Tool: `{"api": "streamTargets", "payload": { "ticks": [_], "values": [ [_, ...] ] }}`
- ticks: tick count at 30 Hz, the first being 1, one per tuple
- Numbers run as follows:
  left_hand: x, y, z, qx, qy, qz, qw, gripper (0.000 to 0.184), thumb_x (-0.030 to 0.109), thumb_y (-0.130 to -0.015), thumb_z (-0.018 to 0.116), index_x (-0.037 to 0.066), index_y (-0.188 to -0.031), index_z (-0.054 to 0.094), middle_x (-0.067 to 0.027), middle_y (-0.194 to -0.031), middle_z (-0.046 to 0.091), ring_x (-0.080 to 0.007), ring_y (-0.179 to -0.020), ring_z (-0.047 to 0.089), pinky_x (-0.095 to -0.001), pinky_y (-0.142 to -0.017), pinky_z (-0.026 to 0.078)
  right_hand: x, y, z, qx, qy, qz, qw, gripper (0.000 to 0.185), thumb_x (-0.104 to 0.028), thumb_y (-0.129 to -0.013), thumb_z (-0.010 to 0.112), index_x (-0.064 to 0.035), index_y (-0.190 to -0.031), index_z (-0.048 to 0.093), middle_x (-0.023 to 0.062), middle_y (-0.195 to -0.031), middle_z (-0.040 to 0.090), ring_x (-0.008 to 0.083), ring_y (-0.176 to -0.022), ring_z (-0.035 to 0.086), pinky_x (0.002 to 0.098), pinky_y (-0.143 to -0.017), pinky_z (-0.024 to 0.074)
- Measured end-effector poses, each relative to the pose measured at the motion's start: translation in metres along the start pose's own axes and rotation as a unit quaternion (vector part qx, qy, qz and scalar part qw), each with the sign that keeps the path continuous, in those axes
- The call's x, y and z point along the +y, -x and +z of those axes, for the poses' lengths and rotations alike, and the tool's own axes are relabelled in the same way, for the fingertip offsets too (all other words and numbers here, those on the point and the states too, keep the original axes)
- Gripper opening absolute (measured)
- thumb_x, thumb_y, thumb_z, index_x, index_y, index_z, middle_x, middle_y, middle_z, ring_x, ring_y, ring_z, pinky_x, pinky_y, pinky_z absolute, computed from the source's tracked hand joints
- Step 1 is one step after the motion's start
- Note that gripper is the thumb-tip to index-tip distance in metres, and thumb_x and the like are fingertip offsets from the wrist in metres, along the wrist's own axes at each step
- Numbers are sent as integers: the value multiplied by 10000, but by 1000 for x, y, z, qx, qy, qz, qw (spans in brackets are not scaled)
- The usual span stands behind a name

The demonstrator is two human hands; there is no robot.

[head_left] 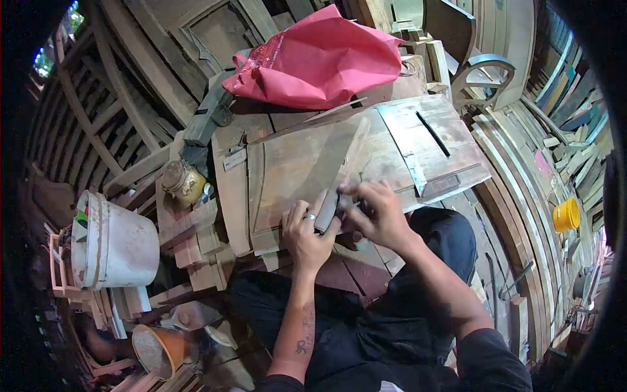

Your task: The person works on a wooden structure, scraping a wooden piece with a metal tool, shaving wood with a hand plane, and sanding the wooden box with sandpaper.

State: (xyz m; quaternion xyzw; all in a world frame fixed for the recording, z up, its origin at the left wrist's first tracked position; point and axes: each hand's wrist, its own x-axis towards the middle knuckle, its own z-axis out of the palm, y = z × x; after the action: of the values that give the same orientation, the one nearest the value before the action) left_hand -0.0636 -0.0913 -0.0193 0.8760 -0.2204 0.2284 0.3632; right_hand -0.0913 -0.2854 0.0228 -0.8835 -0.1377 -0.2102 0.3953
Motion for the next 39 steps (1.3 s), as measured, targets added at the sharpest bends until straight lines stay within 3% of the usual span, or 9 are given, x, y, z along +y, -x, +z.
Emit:
{"api": "streamTargets", "payload": {
  "ticks": [9, 13, 17, 19, 24, 26, 29, 35, 39],
  "values": [
    [-5, 5, -1, -8, -9, 6, 1000, 627, 169, -729, 792, 113, -1352, 744, -111, -942, 580, -354, -901, 591, -466, -822, 465, -11, 12, 11, -20, -26, -107, 994, 319, -184, -908, 811, -67, -1198, 748, 96, -883, 657, 284, -873, 623, 401, -825, 432],
    [3, 0, -2, 4, -6, 3, 1000, 570, 210, -770, 819, 127, -1331, 758, -104, -924, 583, -351, -877, 591, -469, -825, 464, 8, -3, 7, 47, -12, -1, 999, 272, -164, -913, 795, -33, -1148, 751, 112, -854, 659, 290, -830, 639, 405, -826, 439],
    [-6, 3, 4, 1, -4, 3, 1000, 599, 207, -766, 818, 144, -1357, 749, -98, -916, 572, -331, -876, 586, -456, -822, 457, -6, 6, 10, 12, -32, 13, 999, 271, -185, -947, 773, -47, -1177, 737, 130, -1001, 728, 315, -937, 647, 427, -862, 458],
    [-7, 3, 2, 8, -16, 23, 1000, 621, 199, -746, 814, 145, -1361, 748, -97, -916, 572, -327, -876, 587, -452, -820, 455, -9, 15, 17, -6, -40, -53, 998, 301, -202, -939, 787, -58, -1200, 739, 105, -964, 707, 298, -934, 636, 415, -867, 462],
    [-1, 2, -1, -7, -12, 7, 1000, 644, 182, -723, 818, 140, -1361, 745, -96, -920, 573, -326, -877, 589, -447, -817, 453, 1, 3, 7, 28, -1, -16, 999, 301, -206, -928, 792, -93, -1203, 752, 73, -962, 731, 292, -874, 596, 415, -835, 427],
    [2, 1, -2, -7, 6, -10, 1000, 626, 79, -724, 776, 93, -1349, 747, -116, -919, 596, -336, -876, 594, -440, -815, 447, 4, 2, 9, 52, 11, -6, 999, 306, -187, -910, 805, -60, -1184, 755, 76, -895, 694, 279, -864, 589, 412, -836, 426],
    [-3, 2, 1, 5, -18, 8, 1000, 601, 193, -747, 831, 126, -1338, 751, -96, -911, 578, -332, -849, 593, -448, -812, 453, -4, 12, 10, 24, 10, -10, 1000, 320, -208, -917, 797, -89, -1210, 749, 69, -936, 713, 280, -875, 589, 415, -839, 415],
    [-1, 0, 1, 12, -1, 4, 1000, 542, 211, -784, 840, 115, -1311, 763, -93, -894, 587, -320, -846, 605, -445, -804, 455, 6, 14, 3, -16, 28, -45, 998, 295, -197, -915, 792, -100, -1191, 748, 73, -911, 681, 286, -879, 578, 421, -840, 411],
    [5, -2, -1, 8, 11, -11, 1000, 535, 208, -786, 835, 111, -1307, 765, -92, -887, 588, -312, -842, 608, -441, -809, 453, 10, 9, 2, 69, -30, 25, 997, 319, -148, -902, 808, -66, -1203, 741, 95, -965, 723, 305, -865, 622, 425, -814, 458]
  ]
}}
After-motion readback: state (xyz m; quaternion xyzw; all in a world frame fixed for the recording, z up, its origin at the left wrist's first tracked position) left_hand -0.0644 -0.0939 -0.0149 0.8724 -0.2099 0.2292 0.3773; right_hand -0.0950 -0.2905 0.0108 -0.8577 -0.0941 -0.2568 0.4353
